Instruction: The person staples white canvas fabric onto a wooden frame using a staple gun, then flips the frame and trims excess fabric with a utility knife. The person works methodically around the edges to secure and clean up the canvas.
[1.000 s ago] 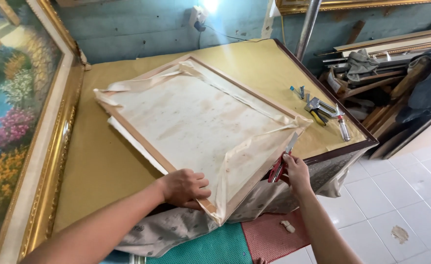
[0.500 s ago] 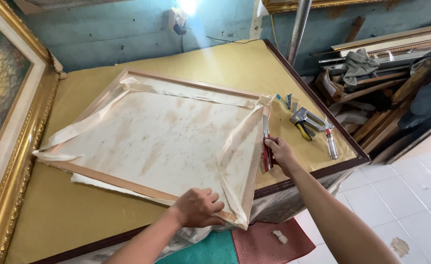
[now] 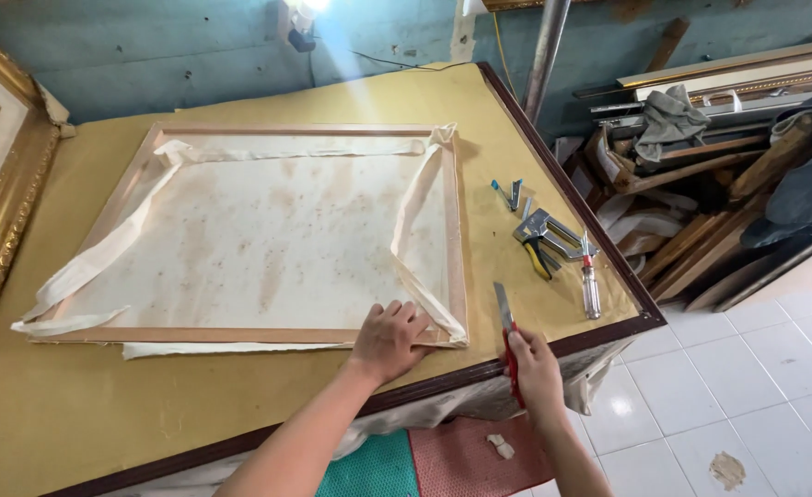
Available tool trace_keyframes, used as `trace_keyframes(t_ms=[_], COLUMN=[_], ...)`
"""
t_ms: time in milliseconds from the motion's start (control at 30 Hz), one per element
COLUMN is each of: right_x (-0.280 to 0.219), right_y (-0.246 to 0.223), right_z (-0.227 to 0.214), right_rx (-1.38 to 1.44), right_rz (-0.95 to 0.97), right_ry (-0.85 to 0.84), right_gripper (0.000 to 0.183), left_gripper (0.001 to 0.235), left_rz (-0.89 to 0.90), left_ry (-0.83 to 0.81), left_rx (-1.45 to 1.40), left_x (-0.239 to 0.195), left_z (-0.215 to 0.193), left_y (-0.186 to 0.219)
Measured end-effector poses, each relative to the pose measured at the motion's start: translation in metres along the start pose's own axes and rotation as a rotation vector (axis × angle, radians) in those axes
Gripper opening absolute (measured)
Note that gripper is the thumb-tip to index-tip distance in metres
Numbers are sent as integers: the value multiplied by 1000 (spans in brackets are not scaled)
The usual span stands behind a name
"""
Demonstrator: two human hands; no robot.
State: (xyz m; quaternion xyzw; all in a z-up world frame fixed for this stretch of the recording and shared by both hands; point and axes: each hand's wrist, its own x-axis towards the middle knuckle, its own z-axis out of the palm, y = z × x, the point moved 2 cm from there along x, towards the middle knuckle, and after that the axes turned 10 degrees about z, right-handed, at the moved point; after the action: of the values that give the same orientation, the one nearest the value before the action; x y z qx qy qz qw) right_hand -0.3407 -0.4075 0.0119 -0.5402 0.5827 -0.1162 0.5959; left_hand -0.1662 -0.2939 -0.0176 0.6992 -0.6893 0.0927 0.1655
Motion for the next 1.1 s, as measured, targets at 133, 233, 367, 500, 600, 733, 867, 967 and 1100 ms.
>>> trace_keyframes(t_ms=[133,233,367,500,600,733,867,967,1100], right_x=[-20,-35,-35,-35,-43,-48,-46,-48,-48], right_y=[29,33,44,55,57,58,46,37,47], right_z=[-2,-1,-2,0,2,5,9,14,22], right_rx=[1,43,64,59,52,6,-18,-25,-93], right_rz=[56,97,30,-29,-47,-18,-53,-81,-202], right_ry=[20,27,32,26,23,31,34,36,17], right_gripper=[29,28,26,25,26,28,28,28,31], left_gripper=[43,43,33,18,11,18,18,19,20], left_rz=[16,-50,-215,-485,-556,-581,-620,-650,-686], left_ry=[121,210,215,-55,-109,-109,-111,-113,-23], left_rx=[-17,-34,-175,-360,-490,-483,-491,-509,-602], left_x=[11,17,21,35,41,37,39,37,37], left_z=[19,25,31,31,17,33,25,22,25], left_y=[27,36,36,31,28,21,22,26,21])
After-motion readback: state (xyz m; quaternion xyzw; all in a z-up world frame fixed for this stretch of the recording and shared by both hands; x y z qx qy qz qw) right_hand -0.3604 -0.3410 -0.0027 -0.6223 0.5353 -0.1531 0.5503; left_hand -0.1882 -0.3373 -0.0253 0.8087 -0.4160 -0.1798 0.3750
